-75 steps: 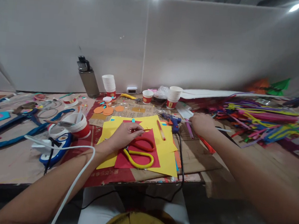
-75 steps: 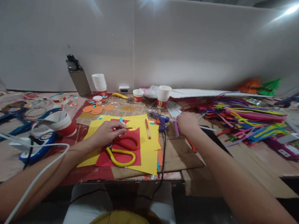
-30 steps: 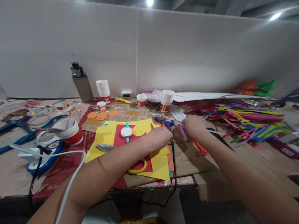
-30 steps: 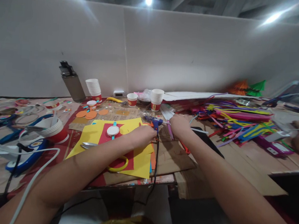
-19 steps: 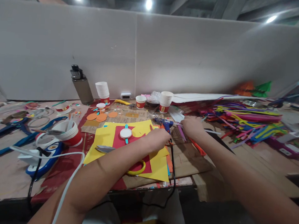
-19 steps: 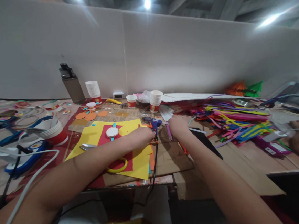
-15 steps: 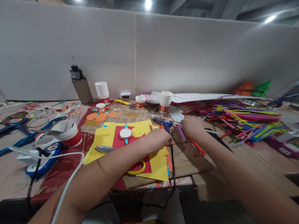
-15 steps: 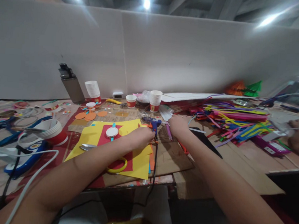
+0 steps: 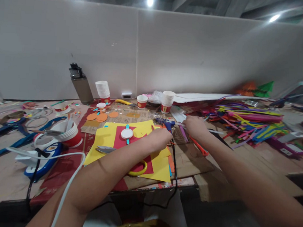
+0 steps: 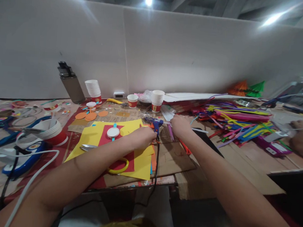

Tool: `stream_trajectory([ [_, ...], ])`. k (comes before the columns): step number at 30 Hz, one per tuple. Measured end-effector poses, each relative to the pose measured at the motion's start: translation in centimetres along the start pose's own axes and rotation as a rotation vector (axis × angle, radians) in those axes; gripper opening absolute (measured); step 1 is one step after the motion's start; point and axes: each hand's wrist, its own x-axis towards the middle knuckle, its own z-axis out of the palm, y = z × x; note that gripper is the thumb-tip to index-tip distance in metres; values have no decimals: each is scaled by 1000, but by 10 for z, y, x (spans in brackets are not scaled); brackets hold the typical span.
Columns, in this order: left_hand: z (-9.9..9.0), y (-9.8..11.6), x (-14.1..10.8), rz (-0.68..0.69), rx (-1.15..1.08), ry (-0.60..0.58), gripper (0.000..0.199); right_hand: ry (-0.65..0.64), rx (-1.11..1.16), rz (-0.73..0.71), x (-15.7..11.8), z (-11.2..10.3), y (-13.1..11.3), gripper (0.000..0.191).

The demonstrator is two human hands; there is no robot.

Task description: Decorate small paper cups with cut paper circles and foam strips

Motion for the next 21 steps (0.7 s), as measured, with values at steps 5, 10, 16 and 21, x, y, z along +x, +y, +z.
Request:
stream_trajectory([
  [5,4,-2,2,-7,-10,9,21,9,13,-10,-5,-1,-3,31],
  [10,7,-3,2,-3,21,7,23,5,34,-9,-4,0,-3,32],
  [16,3,1,0,-24,2,0,22,-22,79,38,11,-4,-6,30],
  [21,3,1,0,-12,9,8,22,-85,132,50,23,-8,-14,25],
])
